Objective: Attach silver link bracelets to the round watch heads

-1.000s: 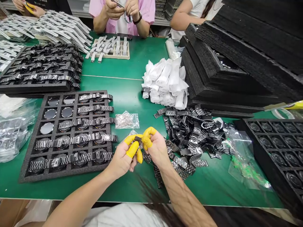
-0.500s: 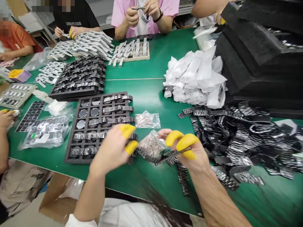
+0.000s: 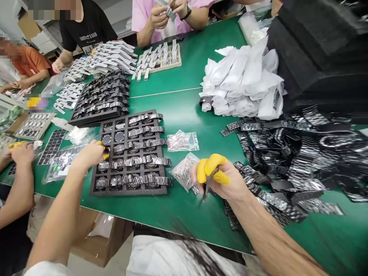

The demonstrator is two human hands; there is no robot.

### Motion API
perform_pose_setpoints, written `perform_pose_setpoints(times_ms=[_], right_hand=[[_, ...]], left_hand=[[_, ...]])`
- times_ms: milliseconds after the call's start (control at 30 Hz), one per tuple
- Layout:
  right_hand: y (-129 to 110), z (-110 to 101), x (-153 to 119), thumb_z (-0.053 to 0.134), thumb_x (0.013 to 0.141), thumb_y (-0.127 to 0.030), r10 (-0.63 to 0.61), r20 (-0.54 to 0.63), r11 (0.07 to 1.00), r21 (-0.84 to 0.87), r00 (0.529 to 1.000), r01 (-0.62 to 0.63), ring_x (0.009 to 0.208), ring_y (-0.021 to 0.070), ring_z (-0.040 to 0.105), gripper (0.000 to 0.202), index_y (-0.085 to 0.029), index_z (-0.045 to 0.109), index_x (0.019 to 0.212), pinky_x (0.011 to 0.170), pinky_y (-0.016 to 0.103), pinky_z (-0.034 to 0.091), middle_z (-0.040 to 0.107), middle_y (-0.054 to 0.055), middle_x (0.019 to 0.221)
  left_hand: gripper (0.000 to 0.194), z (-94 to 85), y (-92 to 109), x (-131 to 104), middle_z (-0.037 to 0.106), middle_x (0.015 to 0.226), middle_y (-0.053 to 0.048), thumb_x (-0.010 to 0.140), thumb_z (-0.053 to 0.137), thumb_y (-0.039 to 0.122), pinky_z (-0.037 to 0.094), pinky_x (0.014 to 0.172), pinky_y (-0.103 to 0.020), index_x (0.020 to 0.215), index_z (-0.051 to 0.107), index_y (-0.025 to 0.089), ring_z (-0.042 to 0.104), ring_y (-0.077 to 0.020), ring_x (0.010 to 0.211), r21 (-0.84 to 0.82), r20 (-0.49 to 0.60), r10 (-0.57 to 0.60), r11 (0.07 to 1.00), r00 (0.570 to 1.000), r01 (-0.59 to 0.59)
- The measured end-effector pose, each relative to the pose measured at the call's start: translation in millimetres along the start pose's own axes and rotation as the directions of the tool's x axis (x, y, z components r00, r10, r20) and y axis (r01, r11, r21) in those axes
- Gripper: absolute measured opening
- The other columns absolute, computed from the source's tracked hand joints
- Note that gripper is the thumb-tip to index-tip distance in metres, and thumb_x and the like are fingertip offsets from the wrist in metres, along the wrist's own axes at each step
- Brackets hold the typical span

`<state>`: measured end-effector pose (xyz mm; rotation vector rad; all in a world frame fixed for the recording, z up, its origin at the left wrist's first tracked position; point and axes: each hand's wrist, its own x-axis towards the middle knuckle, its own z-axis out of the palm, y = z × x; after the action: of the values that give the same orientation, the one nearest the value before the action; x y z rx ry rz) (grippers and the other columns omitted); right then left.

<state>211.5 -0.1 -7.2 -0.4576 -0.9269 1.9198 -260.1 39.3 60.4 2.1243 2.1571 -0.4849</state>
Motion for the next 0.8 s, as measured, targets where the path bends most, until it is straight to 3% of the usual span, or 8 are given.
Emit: perform_pose_setpoints(times_ms=[100,200,267,333,400,533,700,800], right_hand=[[-1,2,1,0.084,0.086,-0.061,-0.02,-0.001,1.0,0.008,1.0,0.02,0.051,0.0176,0.062,0.039,-0.026,0.068,0.078,0.038,0.028,0.052,0.068,0.002,0.071],[-2,5,2,0.084,0.085,-0.061,-0.025,-0.003,1.0,0.018,1.0,0.025,0.052,0.0165,0.063,0.041,-0.024,0.066,0.079,0.039,0.027,0.054,0.069,0.001,0.073],[-2,8,2,0.084,0.086,-0.06,-0.025,0.012,0.999,0.04,1.0,0.025,0.052,0.016,0.064,0.041,-0.024,0.066,0.081,0.039,0.026,0.054,0.071,0.001,0.074],[-1,12,3,0.083,0.088,-0.058,-0.018,0.022,0.998,0.059,1.0,0.017,0.052,0.0149,0.064,0.039,-0.023,0.065,0.083,0.039,0.023,0.053,0.072,0.001,0.074],[3,15,3,0.082,0.09,-0.057,0.004,0.014,0.998,0.067,1.0,-0.005,0.053,0.0144,0.064,0.038,-0.024,0.064,0.084,0.038,0.021,0.051,0.072,0.0,0.073],[15,15,6,0.082,0.091,-0.054,0.053,-0.004,0.997,0.051,0.999,-0.052,0.053,0.0125,0.062,0.038,-0.022,0.062,0.086,0.036,0.018,0.048,0.072,0.0,0.074],[23,14,9,0.081,0.091,-0.056,0.069,-0.082,0.997,0.046,0.994,-0.066,0.05,0.0105,0.059,0.04,-0.021,0.062,0.085,0.039,0.018,0.045,0.072,-0.001,0.071],[24,16,11,0.082,0.089,-0.059,0.076,-0.136,0.996,0.053,0.988,-0.069,0.045,0.0101,0.054,0.043,-0.022,0.061,0.084,0.039,0.02,0.042,0.07,-0.002,0.065]], left_hand=[[0.025,1.1,-3,-5,0.073,0.101,-0.018,0.084,0.062,0.035,0.049,0.107,-0.048,0.089,0.074,0.014,0.065,-0.0382,0.11,-0.006,-0.009,0.065,0.998,0.998,-0.065],[0.03,2.9,-2,-20,0.074,0.111,-0.012,0.097,0.052,0.039,0.049,0.108,-0.047,0.107,0.07,0.017,0.062,-0.0348,0.117,-0.055,-0.103,0.06,0.996,0.993,-0.066],[0.028,4.2,3,-27,0.072,0.1,-0.006,0.099,0.055,0.045,0.05,0.102,-0.044,0.105,0.066,0.02,0.063,-0.0321,0.112,-0.247,-0.207,-0.071,0.969,0.976,0.018],[0.031,5.3,13,-30,0.067,0.086,-0.001,0.097,0.062,0.053,0.053,0.09,-0.04,0.099,0.061,0.021,0.065,-0.0276,0.098,-0.503,-0.264,-0.262,0.859,0.928,0.099],[0.037,5.0,29,-27,0.065,0.08,0.001,0.095,0.063,0.057,0.053,0.076,-0.036,0.101,0.056,0.021,0.065,-0.023,0.083,-0.66,-0.257,-0.37,0.742,0.893,0.117],[0.047,-4.5,82,-18,0.069,0.079,-0.002,0.088,0.071,0.056,0.049,0.055,-0.03,0.114,0.055,0.021,0.063,-0.0184,0.064,-0.854,-0.197,-0.266,0.519,0.944,-0.032],[0.039,-21.2,179,-11,0.075,0.106,-0.007,0.075,0.089,0.044,0.06,0.08,-0.032,0.097,0.069,0.02,0.07,-0.0207,0.096,-0.939,-0.308,-0.099,0.192,0.946,-0.286],[0.036,-17.7,230,-9,0.074,0.123,-0.01,0.083,0.085,0.044,0.064,0.078,-0.035,0.097,0.061,0.021,0.074,-0.0241,0.103,-0.965,-0.252,0.064,-0.09,0.966,-0.245]])
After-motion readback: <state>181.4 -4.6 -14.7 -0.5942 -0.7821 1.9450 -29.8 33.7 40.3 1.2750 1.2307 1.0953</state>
